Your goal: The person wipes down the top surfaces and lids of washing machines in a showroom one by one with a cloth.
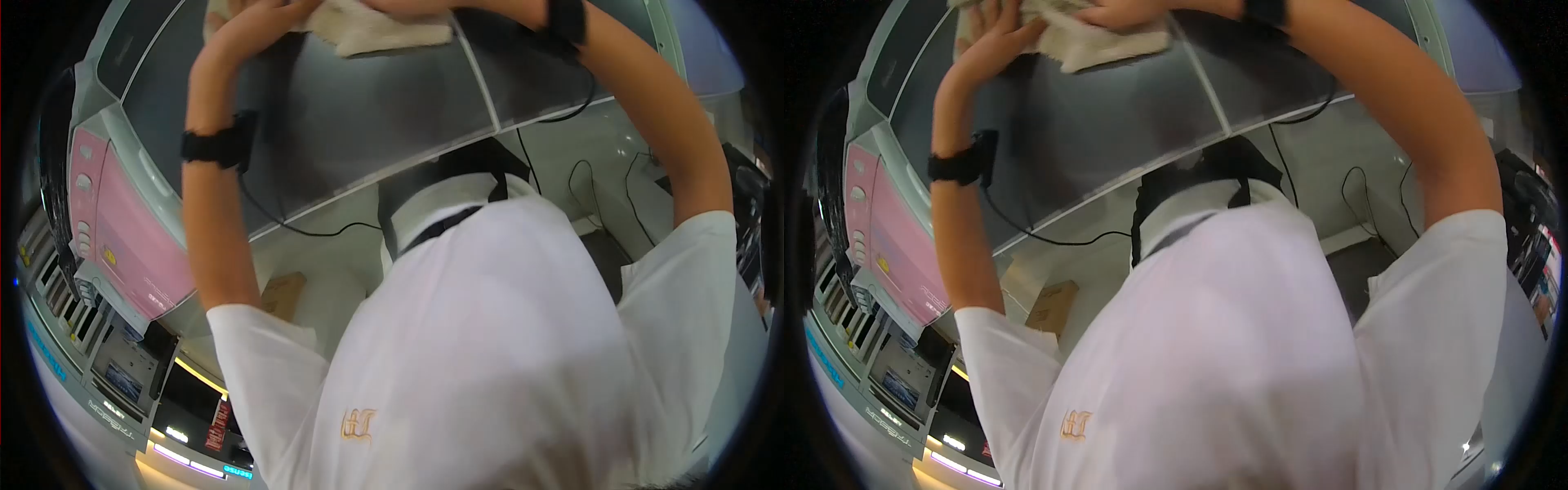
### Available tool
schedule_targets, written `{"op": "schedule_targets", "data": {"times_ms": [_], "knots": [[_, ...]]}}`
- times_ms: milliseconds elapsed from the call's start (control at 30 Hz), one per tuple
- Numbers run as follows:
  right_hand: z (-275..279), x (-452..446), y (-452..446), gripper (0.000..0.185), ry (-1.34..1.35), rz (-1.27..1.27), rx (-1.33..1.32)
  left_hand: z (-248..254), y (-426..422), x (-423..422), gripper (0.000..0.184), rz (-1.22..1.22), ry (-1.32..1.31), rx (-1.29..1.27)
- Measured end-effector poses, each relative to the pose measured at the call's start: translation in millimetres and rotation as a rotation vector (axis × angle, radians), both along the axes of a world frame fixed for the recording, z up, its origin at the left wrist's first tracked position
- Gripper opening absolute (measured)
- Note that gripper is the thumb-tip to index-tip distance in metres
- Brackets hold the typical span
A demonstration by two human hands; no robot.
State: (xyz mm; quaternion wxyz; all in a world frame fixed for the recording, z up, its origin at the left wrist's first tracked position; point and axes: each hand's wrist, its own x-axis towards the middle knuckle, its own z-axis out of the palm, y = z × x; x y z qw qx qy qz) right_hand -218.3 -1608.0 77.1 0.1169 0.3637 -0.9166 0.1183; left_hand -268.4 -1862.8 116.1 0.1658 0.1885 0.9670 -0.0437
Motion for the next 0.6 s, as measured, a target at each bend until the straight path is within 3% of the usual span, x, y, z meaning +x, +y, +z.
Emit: {"op": "schedule_targets", "data": {"times_ms": [67,100,133,167,300,433,533,600], "knots": [[17,42,9,0.068,-0.025,0.000,0.101,11,12,43,0.099,-0.208,0.080,-0.129],[25,62,9,0.068,-0.037,-0.005,0.124,-1,10,62,0.096,-0.143,0.055,0.103],[32,82,9,0.068,-0.050,-0.010,0.148,1,10,89,0.096,-0.141,0.043,0.147],[48,104,2,0.070,-0.092,-0.021,0.194,-32,-8,110,0.082,-0.295,0.305,0.335],[41,177,-39,0.073,-0.307,-0.095,0.192,-3,-40,208,0.087,-0.235,0.092,0.434],[47,175,-97,0.072,-0.244,0.047,0.250,3,-98,245,0.086,-0.119,0.078,0.407],[26,124,-123,0.067,-0.079,0.191,0.150,-9,-167,213,0.089,-0.180,0.153,0.378],[31,76,-140,0.070,0.060,0.313,0.264,-5,-199,175,0.090,-0.148,0.139,0.337]]}}
